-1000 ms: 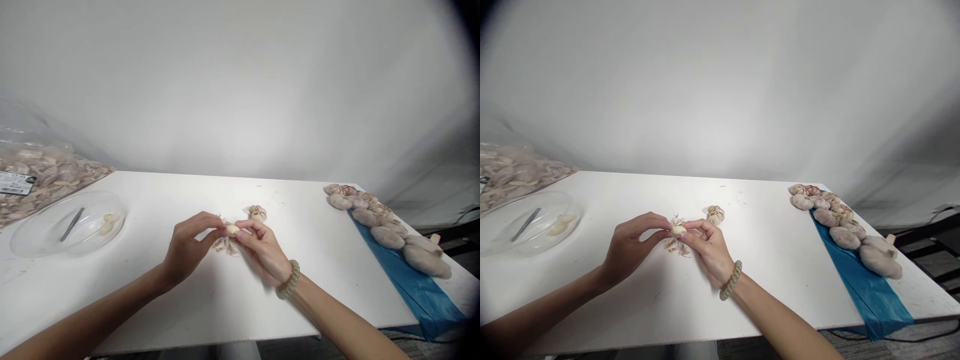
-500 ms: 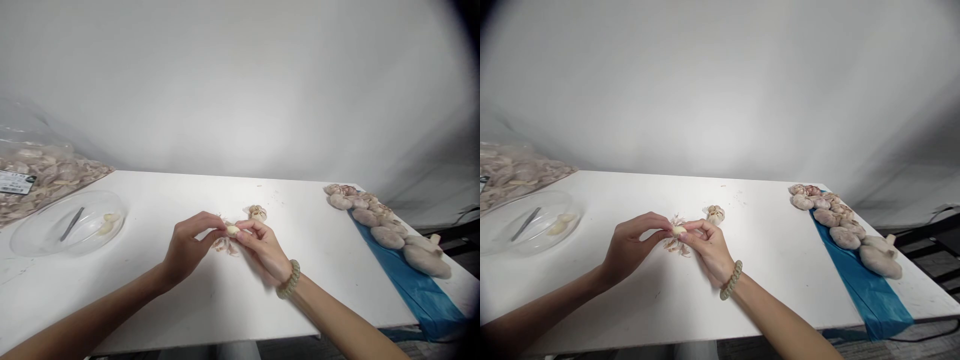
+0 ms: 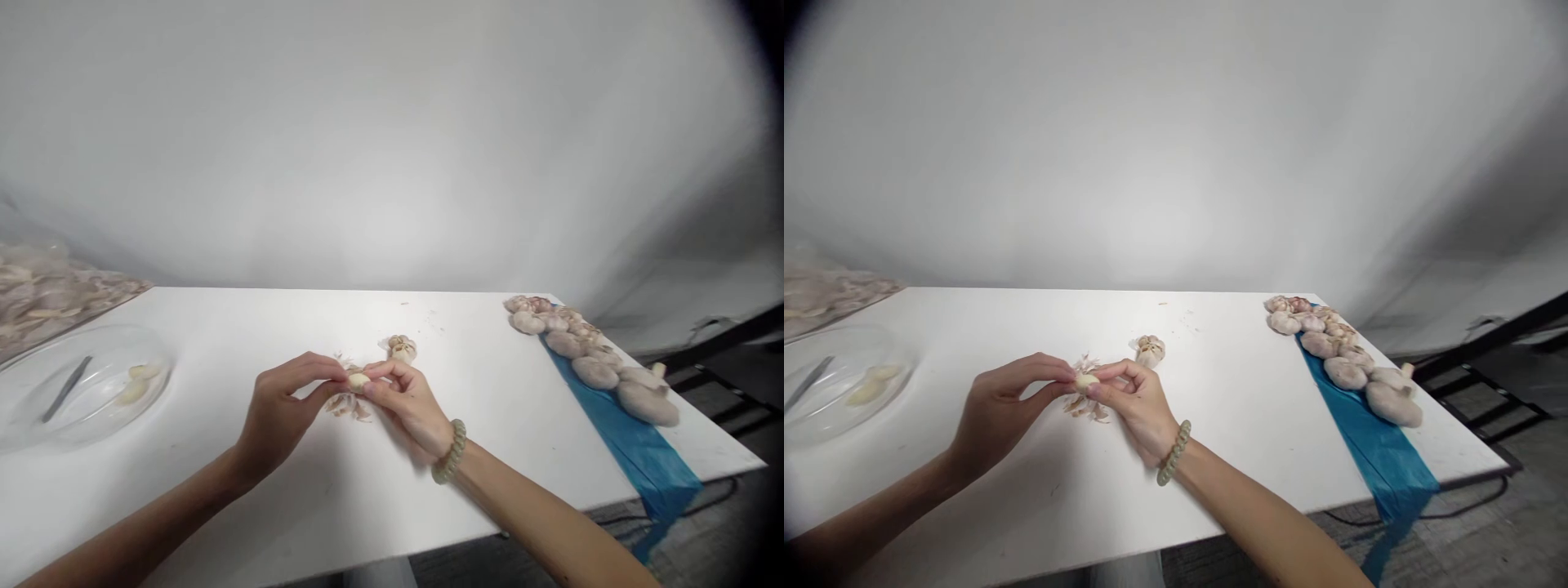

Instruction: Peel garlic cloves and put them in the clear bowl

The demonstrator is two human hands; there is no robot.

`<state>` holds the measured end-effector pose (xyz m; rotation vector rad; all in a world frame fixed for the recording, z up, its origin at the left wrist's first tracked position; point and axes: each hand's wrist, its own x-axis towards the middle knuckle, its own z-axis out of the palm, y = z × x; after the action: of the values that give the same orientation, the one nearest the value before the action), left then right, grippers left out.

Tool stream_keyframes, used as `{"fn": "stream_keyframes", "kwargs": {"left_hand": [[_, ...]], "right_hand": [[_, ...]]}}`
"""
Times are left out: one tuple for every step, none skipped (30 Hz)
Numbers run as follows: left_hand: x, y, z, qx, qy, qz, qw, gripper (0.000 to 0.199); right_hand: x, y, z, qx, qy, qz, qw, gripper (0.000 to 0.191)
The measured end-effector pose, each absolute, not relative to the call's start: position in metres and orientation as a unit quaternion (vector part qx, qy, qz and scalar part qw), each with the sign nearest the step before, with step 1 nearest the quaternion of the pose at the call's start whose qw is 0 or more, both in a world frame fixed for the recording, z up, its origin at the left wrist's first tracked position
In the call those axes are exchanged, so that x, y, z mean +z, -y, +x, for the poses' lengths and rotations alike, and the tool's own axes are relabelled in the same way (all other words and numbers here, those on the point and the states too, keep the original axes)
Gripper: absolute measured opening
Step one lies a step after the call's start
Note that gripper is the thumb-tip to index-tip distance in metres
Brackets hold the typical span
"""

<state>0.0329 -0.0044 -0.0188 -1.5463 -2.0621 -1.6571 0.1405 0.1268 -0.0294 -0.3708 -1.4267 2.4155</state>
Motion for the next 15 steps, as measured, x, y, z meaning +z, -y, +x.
{"fn": "stream_keyframes", "kwargs": {"left_hand": [[-0.0194, 0.0045, 0.0324, -0.540, 0.674, -0.502, 0.039, 0.005], [-0.0201, 0.0045, 0.0317, -0.541, 0.676, -0.500, 0.039, 0.004], [-0.0210, 0.0044, 0.0310, -0.542, 0.676, -0.497, 0.041, 0.004], [-0.0219, 0.0042, 0.0303, -0.543, 0.677, -0.495, 0.041, 0.004], [-0.0226, 0.0040, 0.0297, -0.545, 0.679, -0.491, 0.041, 0.004], [-0.0232, 0.0039, 0.0292, -0.544, 0.680, -0.489, 0.041, 0.004], [-0.0236, 0.0039, 0.0289, -0.543, 0.682, -0.488, 0.041, 0.003], [-0.0238, 0.0040, 0.0287, -0.541, 0.685, -0.486, 0.042, 0.003], [-0.0239, 0.0042, 0.0286, -0.539, 0.686, -0.487, 0.043, 0.002], [-0.0240, 0.0044, 0.0286, -0.537, 0.687, -0.488, 0.044, 0.002], [-0.0243, 0.0047, 0.0285, -0.537, 0.686, -0.489, 0.046, 0.001], [-0.0247, 0.0050, 0.0284, -0.538, 0.686, -0.487, 0.046, 0.001], [-0.0253, 0.0052, 0.0283, -0.540, 0.686, -0.486, 0.046, 0.001], [-0.0261, 0.0053, 0.0281, -0.541, 0.687, -0.484, 0.045, 0.002], [-0.0268, 0.0052, 0.0279, -0.542, 0.688, -0.481, 0.046, 0.004]], "right_hand": [[-0.0293, -0.1267, 0.1403, 0.845, 0.493, -0.129, 0.158, 0.020], [-0.0293, -0.1267, 0.1401, 0.848, 0.489, -0.128, 0.161, 0.020], [-0.0293, -0.1268, 0.1399, 0.850, 0.485, -0.127, 0.163, 0.021], [-0.0293, -0.1270, 0.1396, 0.852, 0.481, -0.125, 0.165, 0.021], [-0.0294, -0.1272, 0.1394, 0.854, 0.477, -0.124, 0.168, 0.022], [-0.0294, -0.1273, 0.1391, 0.855, 0.474, -0.122, 0.170, 0.022], [-0.0294, -0.1273, 0.1389, 0.857, 0.471, -0.121, 0.173, 0.023], [-0.0293, -0.1273, 0.1388, 0.858, 0.467, -0.120, 0.175, 0.023], [-0.0292, -0.1272, 0.1387, 0.859, 0.464, -0.121, 0.177, 0.024], [-0.0290, -0.1270, 0.1386, 0.861, 0.462, -0.122, 0.177, 0.025], [-0.0287, -0.1269, 0.1385, 0.862, 0.460, -0.122, 0.177, 0.025], [-0.0284, -0.1268, 0.1385, 0.862, 0.459, -0.123, 0.177, 0.025], [-0.0281, -0.1268, 0.1384, 0.863, 0.458, -0.123, 0.177, 0.025], [-0.0279, -0.1269, 0.1383, 0.863, 0.458, -0.124, 0.176, 0.025], [-0.0279, -0.1271, 0.1382, 0.863, 0.458, -0.124, 0.176, 0.025]]}}
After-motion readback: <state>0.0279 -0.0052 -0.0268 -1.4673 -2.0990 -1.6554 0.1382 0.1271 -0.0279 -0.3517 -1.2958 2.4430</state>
